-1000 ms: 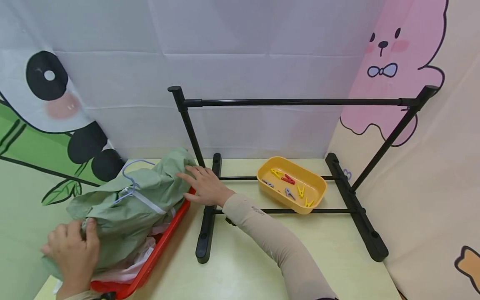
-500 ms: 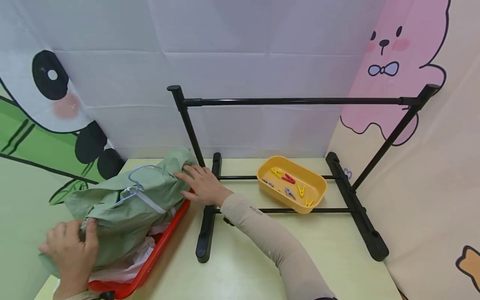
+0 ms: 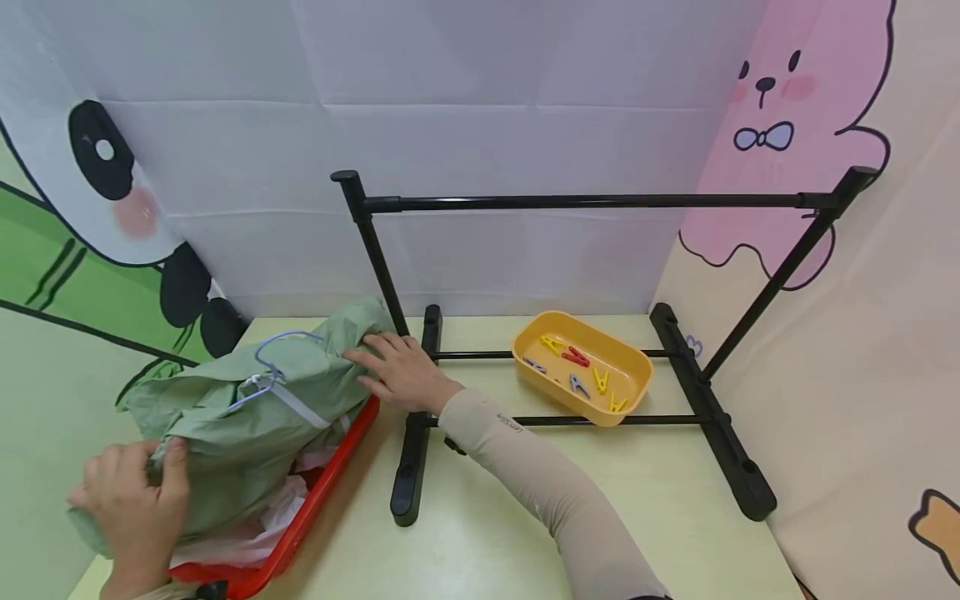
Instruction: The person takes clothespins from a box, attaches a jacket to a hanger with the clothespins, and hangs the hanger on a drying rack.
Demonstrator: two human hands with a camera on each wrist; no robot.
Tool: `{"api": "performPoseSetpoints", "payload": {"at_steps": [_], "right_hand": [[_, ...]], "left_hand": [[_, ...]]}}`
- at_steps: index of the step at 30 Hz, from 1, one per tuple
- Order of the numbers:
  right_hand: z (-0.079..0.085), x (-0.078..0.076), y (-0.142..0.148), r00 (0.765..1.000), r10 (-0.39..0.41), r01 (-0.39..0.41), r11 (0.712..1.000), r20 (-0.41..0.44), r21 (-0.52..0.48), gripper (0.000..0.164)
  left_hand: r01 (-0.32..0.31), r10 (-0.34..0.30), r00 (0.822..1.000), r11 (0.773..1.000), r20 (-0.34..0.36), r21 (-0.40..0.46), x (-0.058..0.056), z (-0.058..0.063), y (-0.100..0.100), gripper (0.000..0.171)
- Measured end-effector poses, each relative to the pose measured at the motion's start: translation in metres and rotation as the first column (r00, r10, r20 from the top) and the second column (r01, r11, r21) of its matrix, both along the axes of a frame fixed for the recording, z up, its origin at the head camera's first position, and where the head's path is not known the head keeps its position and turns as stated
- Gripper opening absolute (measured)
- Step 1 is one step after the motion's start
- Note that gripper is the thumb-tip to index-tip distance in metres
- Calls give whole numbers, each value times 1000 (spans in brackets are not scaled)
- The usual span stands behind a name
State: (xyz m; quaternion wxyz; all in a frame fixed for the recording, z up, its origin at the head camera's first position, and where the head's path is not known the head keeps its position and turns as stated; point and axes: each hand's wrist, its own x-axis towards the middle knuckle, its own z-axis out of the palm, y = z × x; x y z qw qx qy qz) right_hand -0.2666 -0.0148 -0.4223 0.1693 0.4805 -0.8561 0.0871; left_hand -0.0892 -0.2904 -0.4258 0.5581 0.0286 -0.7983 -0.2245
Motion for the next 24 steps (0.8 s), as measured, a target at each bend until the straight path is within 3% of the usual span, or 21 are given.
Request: {"api": "performPoseSetpoints", "payload": {"at_steps": [7, 24], "right_hand": [[0, 1, 0, 1000, 7, -9, 998, -25, -56, 40], [-1, -2, -4, 989, 32, -63, 974, -143, -218, 23]], "left_hand": [[-3, 2, 999, 1000, 34, 25, 1, 1, -1, 68], [-4, 3, 1000, 997, 20, 83, -3, 6, 0, 67]]}}
